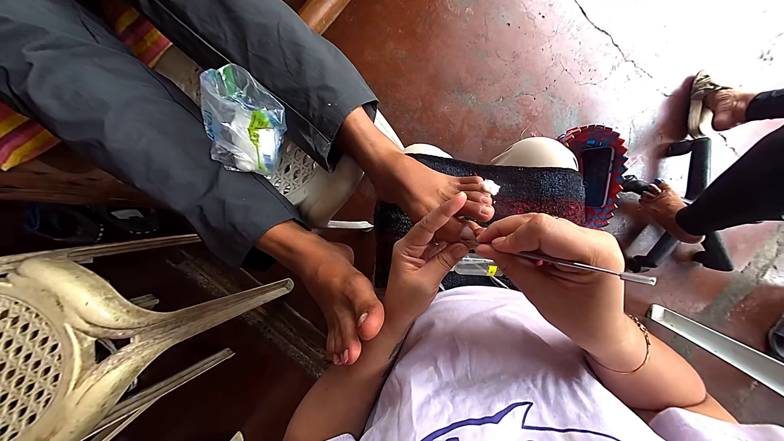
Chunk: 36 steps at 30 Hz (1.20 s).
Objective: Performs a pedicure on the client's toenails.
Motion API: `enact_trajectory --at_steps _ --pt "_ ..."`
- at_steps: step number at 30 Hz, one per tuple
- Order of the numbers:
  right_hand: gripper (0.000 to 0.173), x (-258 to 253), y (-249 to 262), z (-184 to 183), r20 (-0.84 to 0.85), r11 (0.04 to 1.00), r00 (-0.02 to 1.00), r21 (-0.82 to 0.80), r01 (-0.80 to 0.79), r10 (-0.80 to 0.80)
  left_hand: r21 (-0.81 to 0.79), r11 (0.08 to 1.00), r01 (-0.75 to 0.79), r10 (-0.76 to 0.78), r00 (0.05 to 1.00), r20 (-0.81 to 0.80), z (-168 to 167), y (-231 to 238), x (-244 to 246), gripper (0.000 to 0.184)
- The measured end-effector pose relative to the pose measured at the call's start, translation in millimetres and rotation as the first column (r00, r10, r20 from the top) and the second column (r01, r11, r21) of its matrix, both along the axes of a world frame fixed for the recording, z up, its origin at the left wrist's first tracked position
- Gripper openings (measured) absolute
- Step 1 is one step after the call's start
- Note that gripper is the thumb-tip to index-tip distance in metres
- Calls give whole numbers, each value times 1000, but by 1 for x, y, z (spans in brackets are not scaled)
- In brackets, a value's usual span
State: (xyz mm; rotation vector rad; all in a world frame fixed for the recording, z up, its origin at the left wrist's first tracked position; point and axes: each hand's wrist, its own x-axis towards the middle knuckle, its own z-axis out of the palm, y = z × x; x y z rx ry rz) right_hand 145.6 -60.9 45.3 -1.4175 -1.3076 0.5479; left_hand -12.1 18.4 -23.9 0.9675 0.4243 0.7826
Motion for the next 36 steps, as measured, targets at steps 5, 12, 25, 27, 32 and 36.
enact_trajectory --at_steps 5,12,25,27,32,36 --pt "6 6 6 3 -6 999 999 -20 -37 37 -16 1000 5 -5 1000 4 0 0 0 52" --pt "9 12 8 -8 -123 993 987 69 -96 104 -21 1000 14 -14 1000 -6 1 0 -2 54" --pt "10 9 4 -28 -143 971 980 214 -104 136 6 1000 28 -28 1000 6 1 2 -3 53" --pt "11 9 4 -31 -132 969 982 224 -101 133 3 1000 30 -30 1000 8 1 2 -3 53" --pt "11 9 3 -36 -120 962 984 256 -100 135 10 1000 24 -24 1000 -2 2 2 -3 53" --pt "11 9 4 -39 -126 956 982 276 -103 142 17 1000 22 -22 1000 -9 2 3 -3 54"
